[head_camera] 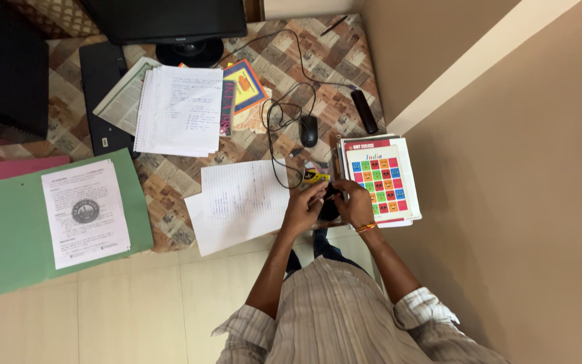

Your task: The person organizes a cluttered desk by placing pens and markers into a pen holder. They coil the cable of a computer mouse and place it on the desk. Finally, the person sorts through a stack of papers and places them into a green folder.

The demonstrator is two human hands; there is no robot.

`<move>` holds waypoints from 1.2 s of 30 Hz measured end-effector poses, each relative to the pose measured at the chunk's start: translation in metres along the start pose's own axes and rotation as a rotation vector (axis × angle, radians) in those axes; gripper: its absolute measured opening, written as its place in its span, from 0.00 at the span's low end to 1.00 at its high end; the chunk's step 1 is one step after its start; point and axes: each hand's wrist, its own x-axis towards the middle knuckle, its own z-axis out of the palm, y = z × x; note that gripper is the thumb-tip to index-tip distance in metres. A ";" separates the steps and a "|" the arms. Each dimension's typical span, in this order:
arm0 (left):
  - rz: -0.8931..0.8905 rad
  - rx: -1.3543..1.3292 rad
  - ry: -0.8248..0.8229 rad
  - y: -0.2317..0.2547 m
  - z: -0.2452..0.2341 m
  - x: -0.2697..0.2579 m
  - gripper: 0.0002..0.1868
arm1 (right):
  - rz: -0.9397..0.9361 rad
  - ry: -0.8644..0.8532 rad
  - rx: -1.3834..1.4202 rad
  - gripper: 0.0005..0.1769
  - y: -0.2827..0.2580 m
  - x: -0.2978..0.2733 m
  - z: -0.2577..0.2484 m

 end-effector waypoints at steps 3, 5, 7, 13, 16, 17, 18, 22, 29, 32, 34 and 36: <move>0.008 -0.058 0.009 0.015 0.004 0.011 0.26 | 0.128 -0.015 0.180 0.17 0.001 0.013 -0.008; -0.026 -0.035 0.027 0.024 0.006 0.023 0.25 | 0.213 -0.042 0.347 0.16 0.002 0.023 -0.012; -0.035 -0.057 0.037 0.029 0.009 0.039 0.24 | 0.286 -0.077 0.508 0.14 0.008 0.043 -0.014; 0.043 -0.151 0.078 0.026 0.009 0.118 0.22 | 0.230 -0.049 0.662 0.15 0.040 0.116 -0.016; 0.034 -0.170 0.077 0.014 0.005 0.173 0.22 | 0.235 -0.079 0.798 0.18 0.071 0.162 -0.013; 0.045 -0.167 0.073 0.010 0.003 0.193 0.22 | 0.277 -0.080 0.866 0.17 0.082 0.179 -0.010; 0.056 -0.164 0.068 0.006 0.000 0.214 0.23 | 0.319 -0.080 0.933 0.17 0.094 0.196 -0.005; 0.008 0.228 0.118 -0.025 -0.014 0.302 0.24 | 0.411 -0.095 1.030 0.21 0.145 0.271 0.014; 0.044 0.489 0.163 -0.127 -0.032 0.467 0.26 | 0.677 -0.012 1.350 0.26 0.254 0.386 0.064; 0.090 0.725 0.174 -0.156 -0.039 0.518 0.31 | 0.742 0.037 1.325 0.30 0.296 0.419 0.095; 0.085 0.853 0.175 -0.167 -0.040 0.546 0.36 | 0.754 0.040 1.315 0.33 0.317 0.438 0.105; 0.064 0.982 0.173 -0.169 -0.039 0.568 0.41 | 0.752 0.041 1.307 0.33 0.325 0.449 0.110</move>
